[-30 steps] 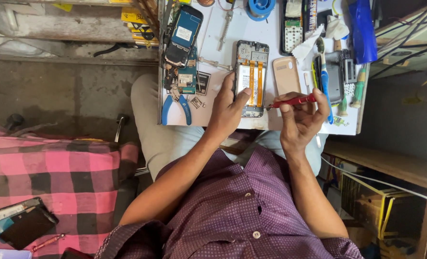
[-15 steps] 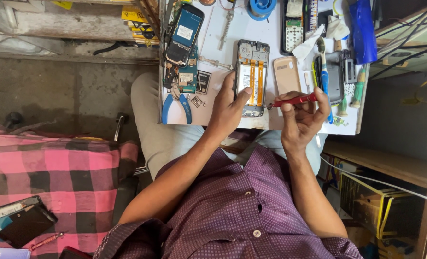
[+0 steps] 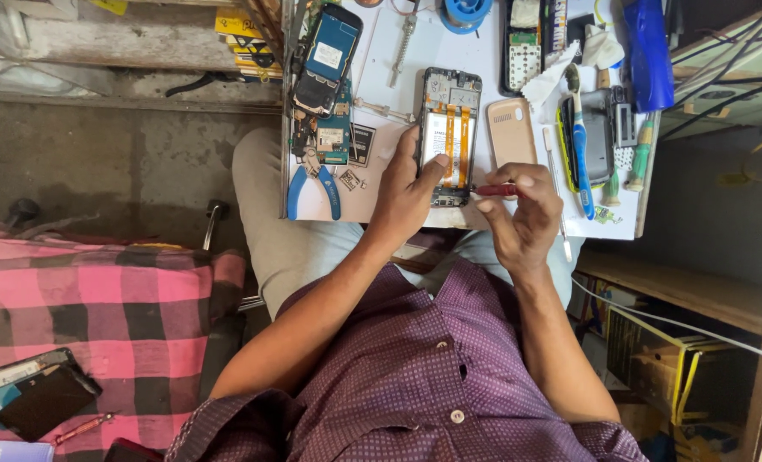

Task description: The person sits at a repair bench and disassembles a mobile phone. They first wipe the phone's screen with a tissue, remove the back cover, then use a red screwdriver to unscrew the back panel and pry it open, exposing the internal battery and boards.

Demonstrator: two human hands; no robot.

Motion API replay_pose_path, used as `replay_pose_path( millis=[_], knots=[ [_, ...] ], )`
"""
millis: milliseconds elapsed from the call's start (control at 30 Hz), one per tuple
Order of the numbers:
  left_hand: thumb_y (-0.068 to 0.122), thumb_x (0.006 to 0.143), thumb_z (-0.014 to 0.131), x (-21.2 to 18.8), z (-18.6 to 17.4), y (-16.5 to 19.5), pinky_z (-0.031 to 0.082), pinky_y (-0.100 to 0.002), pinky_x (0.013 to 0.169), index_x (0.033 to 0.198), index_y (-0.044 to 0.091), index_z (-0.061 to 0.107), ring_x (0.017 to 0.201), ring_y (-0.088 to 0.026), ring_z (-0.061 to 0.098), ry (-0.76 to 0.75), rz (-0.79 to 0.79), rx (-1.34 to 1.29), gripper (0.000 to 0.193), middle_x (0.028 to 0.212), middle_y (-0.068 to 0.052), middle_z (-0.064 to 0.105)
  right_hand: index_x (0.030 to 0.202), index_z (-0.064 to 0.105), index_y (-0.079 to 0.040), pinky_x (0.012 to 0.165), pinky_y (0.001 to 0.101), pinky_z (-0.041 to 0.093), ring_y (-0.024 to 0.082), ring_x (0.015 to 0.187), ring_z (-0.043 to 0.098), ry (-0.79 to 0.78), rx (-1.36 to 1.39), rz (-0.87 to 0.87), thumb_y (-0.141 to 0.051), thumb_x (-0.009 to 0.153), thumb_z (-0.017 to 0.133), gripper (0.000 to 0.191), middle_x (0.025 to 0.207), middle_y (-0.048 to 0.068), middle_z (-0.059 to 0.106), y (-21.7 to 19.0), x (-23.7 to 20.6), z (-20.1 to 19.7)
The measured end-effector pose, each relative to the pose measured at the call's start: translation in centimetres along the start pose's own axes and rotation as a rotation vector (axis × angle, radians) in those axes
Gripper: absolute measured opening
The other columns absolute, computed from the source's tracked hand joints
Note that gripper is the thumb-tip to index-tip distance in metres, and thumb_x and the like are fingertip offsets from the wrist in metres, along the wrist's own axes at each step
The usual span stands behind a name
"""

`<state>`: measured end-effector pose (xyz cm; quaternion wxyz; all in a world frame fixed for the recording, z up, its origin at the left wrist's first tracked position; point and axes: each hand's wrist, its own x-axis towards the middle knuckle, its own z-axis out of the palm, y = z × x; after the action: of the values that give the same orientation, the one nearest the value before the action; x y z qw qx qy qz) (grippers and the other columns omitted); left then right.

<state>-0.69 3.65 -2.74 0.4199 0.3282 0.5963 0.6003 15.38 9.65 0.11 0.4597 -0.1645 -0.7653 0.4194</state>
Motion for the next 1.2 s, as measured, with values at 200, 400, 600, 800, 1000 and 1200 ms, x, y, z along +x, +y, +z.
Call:
replay_pose_path(
  millis=[200, 400, 600, 800, 1000, 1200],
  knots=[
    [0.020, 0.104, 0.059, -0.06, 0.05, -0.10, 0.052, -0.035, 0.101, 0.150, 0.000, 0.040, 0.120, -0.022, 0.066, 0.013, 0.008, 0.045, 0.055, 0.132, -0.019, 0.066, 0.146, 0.039, -0.020, 0.084, 0.0308, 0.062, 0.020, 0.096, 0.066, 0.067, 0.094, 0.084, 0.013, 0.100, 0.069, 0.065, 0.115, 0.012, 0.054, 0.45, 0.09, 0.20],
    [0.019, 0.105, 0.060, -0.10, 0.04, -0.09, 0.053, -0.035, 0.100, 0.149, 0.000, 0.042, 0.117, -0.022, 0.067, 0.015, 0.047, 0.037, 0.052, 0.129, -0.018, 0.068, 0.153, 0.032, -0.019, 0.092, 0.0349, 0.062, 0.023, 0.107, 0.072, -0.006, 0.043, 0.154, 0.011, 0.110, 0.055, 0.057, 0.120, 0.018, 0.069, 0.23, -0.34, -0.27],
    [0.019, 0.103, 0.059, -0.09, 0.06, 0.03, 0.054, -0.034, 0.098, 0.148, 0.000, 0.043, 0.114, -0.021, 0.068, 0.018, 0.019, 0.010, 0.051, 0.126, -0.016, 0.068, 0.148, 0.042, -0.022, 0.085, 0.0335, 0.060, 0.021, 0.102, 0.062, 0.050, 0.136, 0.051, 0.009, 0.103, 0.068, 0.060, 0.121, 0.017, 0.052, 0.30, 0.02, 0.57],
    [0.019, 0.104, 0.061, -0.10, 0.14, -0.14, 0.053, -0.035, 0.100, 0.148, 0.001, 0.043, 0.117, -0.022, 0.068, 0.026, 0.041, 0.026, 0.051, 0.130, -0.017, 0.067, 0.157, 0.033, -0.015, 0.096, 0.0333, 0.058, 0.026, 0.121, 0.066, 0.060, 0.072, 0.155, 0.011, 0.112, 0.053, 0.056, 0.132, 0.022, 0.063, 0.16, -0.12, 0.36],
    [0.020, 0.103, 0.060, -0.10, 0.16, -0.12, 0.053, -0.035, 0.101, 0.148, 0.001, 0.042, 0.118, -0.023, 0.067, 0.025, 0.031, 0.013, 0.052, 0.130, -0.017, 0.067, 0.161, 0.035, -0.018, 0.097, 0.0334, 0.061, 0.024, 0.116, 0.070, 0.098, 0.060, 0.225, 0.011, 0.112, 0.057, 0.061, 0.127, 0.018, 0.065, 0.21, -0.49, 0.30],
    [0.018, 0.103, 0.060, -0.08, 0.15, -0.06, 0.053, -0.035, 0.101, 0.147, 0.001, 0.044, 0.118, -0.023, 0.068, 0.034, 0.030, 0.008, 0.050, 0.130, -0.017, 0.068, 0.157, 0.039, -0.023, 0.094, 0.0306, 0.057, 0.016, 0.106, 0.061, 0.110, 0.057, 0.066, 0.013, 0.106, 0.071, 0.070, 0.123, 0.010, 0.054, 0.18, -0.19, 0.46]
  ],
)
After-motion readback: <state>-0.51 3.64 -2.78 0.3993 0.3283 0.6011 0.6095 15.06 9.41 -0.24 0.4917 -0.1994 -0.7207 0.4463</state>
